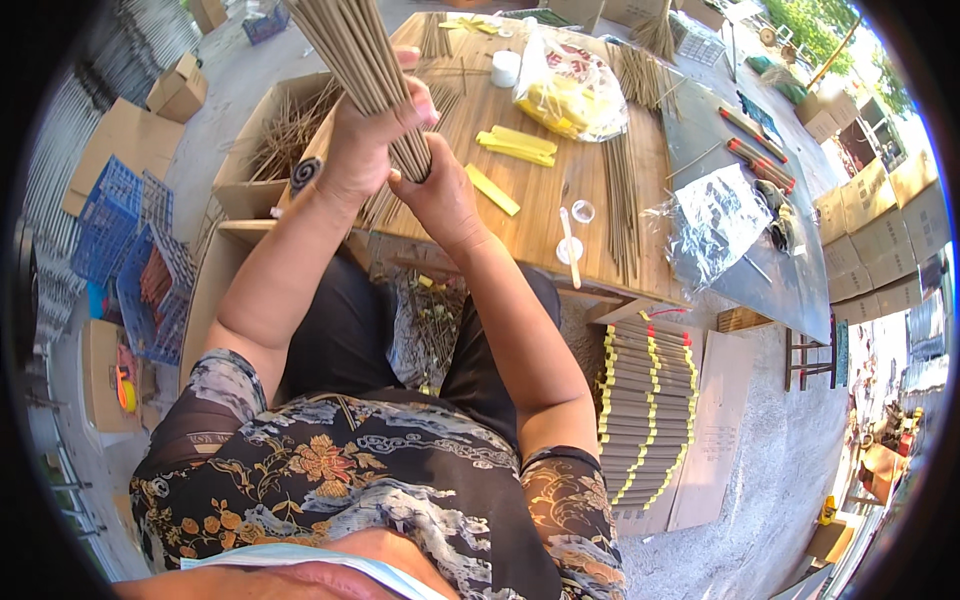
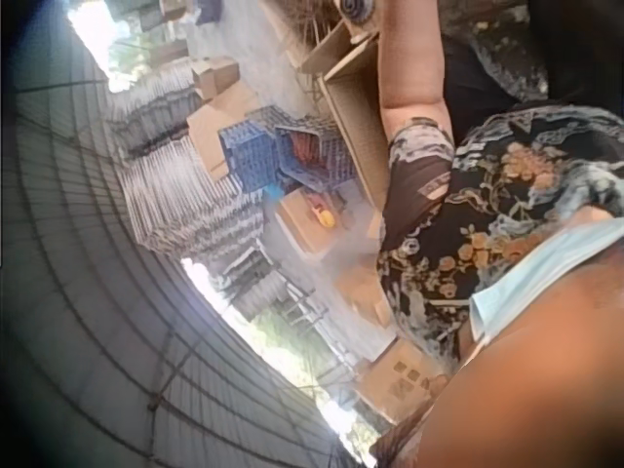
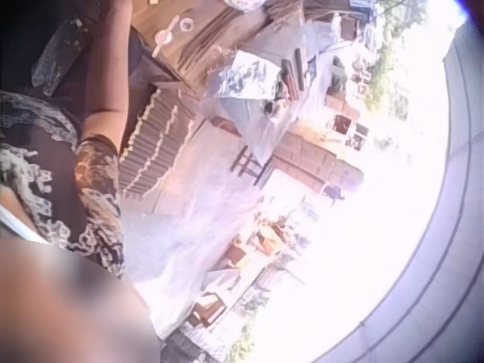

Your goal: The person gathers thin sticks from a cardboard box, aligns them into bundles, and secures the bundles with yellow tape. The person repeats this process multiple times, placing finished bundles on the table.

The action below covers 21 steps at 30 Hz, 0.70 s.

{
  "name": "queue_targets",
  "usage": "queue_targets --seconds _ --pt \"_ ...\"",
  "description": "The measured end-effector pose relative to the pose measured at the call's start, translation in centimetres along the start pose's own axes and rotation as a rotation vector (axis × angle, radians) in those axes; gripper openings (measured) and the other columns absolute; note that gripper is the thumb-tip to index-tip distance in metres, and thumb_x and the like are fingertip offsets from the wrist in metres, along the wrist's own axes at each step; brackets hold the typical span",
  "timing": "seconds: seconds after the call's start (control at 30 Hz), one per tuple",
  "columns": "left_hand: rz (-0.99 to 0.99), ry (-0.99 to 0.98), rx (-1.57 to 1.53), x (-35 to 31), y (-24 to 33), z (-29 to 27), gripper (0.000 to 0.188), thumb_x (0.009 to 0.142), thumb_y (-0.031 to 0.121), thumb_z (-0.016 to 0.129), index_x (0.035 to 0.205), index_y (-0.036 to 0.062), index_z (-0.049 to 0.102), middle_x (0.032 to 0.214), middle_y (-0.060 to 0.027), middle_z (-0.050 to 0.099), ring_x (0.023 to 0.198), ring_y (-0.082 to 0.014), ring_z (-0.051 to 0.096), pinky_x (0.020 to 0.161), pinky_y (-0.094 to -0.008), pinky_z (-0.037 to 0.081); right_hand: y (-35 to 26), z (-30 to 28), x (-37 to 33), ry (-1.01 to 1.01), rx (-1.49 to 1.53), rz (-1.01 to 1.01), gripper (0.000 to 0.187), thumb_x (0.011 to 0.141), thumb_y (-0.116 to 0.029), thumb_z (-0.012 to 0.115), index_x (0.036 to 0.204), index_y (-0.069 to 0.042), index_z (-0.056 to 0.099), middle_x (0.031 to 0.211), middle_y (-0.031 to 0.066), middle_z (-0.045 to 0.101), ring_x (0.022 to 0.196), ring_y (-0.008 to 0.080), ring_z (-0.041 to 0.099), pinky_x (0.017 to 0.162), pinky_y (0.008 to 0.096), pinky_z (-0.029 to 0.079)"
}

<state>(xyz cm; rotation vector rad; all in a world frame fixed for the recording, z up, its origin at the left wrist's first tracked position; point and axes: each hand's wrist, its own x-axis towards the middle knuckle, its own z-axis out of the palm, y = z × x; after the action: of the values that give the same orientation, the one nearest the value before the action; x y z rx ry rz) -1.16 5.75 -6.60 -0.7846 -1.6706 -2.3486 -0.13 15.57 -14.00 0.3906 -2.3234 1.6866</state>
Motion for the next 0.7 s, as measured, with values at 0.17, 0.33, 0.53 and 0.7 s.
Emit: queue_targets --seconds 0.17,0.33,0.53,0.7 --pt "-0.145 -0.038 0.104 0.6 -5.2 -1.4 0.038 0.072 0.006 0.067 0.107 0.0023 0.051 0.081 -0.0016 0.058 0.075 -0.0104 0.056 0.072 -0.0248 0.045 4.7 0.4 1.0 0.049 0.114 -0.011 0.045 0.07 -0.021 0.069 0.105 -0.003 0.048 0.083 0.0187 0.062 0.081 0.031 0.061 0.068 0.0365 0.047" --pt "-0.217 -0.034 -0.024 1.7 -6.1 -1.7 0.028 0.072 0.009 0.068 0.096 0.0033 0.054 0.078 -0.0018 0.057 0.071 -0.0106 0.055 0.067 -0.025 0.046 7.5 1.2 1.8 -0.002 0.227 -0.004 0.037 0.072 -0.018 0.068 0.1 -0.001 0.05 0.081 0.0132 0.062 0.077 0.022 0.06 0.069 0.0321 0.047" --pt "-0.221 -0.125 -0.19 2.6 -4.9 -2.4 0.039 0.073 0.008 0.068 0.108 0.0011 0.053 0.078 -0.0025 0.059 0.072 -0.0115 0.057 0.069 -0.0252 0.047 6.6 0.5 2.3 -0.14 0.405 0.083 0.022 0.077 -0.008 0.063 0.095 -0.001 0.053 0.08 0.003 0.058 0.076 0.0094 0.053 0.07 0.0263 0.045" --pt "-0.249 -0.063 -0.161 1.6 -7.1 -3.5 0.038 0.074 0.005 0.064 0.108 -0.0023 0.049 0.078 -0.0026 0.057 0.072 -0.0126 0.056 0.069 -0.0255 0.045 8.5 1.5 1.8 -0.138 0.384 0.05 0.027 0.077 -0.008 0.063 0.1 -0.001 0.053 0.081 0.0029 0.058 0.08 0.0093 0.053 0.073 0.0262 0.045"
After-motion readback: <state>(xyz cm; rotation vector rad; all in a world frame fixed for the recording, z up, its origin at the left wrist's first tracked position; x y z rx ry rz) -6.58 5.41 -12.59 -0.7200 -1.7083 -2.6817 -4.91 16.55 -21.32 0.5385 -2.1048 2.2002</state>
